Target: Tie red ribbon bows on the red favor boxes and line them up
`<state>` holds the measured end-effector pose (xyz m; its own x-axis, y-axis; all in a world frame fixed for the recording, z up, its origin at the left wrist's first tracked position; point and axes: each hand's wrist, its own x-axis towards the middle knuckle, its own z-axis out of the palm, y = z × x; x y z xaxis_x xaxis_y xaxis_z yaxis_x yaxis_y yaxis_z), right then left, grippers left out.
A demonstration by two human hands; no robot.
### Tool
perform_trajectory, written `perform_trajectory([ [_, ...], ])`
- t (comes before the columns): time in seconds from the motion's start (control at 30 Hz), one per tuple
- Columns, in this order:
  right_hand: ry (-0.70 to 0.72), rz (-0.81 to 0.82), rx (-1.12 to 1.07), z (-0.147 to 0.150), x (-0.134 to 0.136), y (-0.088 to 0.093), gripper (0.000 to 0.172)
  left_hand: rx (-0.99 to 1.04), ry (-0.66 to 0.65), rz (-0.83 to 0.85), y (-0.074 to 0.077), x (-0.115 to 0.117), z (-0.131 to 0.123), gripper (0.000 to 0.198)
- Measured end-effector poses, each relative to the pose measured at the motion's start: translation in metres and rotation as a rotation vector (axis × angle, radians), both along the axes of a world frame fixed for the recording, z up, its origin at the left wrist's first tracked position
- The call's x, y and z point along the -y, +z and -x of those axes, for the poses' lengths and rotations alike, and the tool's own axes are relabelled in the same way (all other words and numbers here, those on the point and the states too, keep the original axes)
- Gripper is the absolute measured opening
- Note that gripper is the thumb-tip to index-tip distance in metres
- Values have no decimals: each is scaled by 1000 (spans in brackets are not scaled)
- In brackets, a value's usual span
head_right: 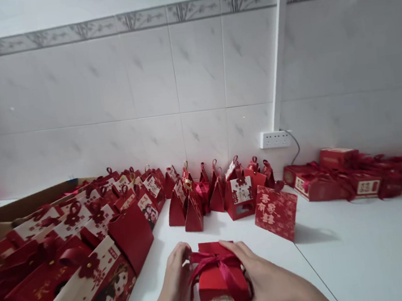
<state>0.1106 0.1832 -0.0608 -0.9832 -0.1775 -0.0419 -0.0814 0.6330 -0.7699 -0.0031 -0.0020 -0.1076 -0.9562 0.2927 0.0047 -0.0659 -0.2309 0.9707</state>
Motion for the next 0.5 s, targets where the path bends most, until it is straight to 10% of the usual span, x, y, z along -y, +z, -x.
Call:
perform_trajectory([
  [0.23, -121, 134, -53, 19, -14, 34, 99, 124, 67, -47, -10, -6, 10, 25],
  [0.4, -527, 119, -667, 103, -19, 83, 83, 70, 46, -8, -8, -9, 14, 24],
  [0.5, -776, -31, -642, 156, -4, 97, 92, 21, 8, 29, -10, -9, 14, 24],
])
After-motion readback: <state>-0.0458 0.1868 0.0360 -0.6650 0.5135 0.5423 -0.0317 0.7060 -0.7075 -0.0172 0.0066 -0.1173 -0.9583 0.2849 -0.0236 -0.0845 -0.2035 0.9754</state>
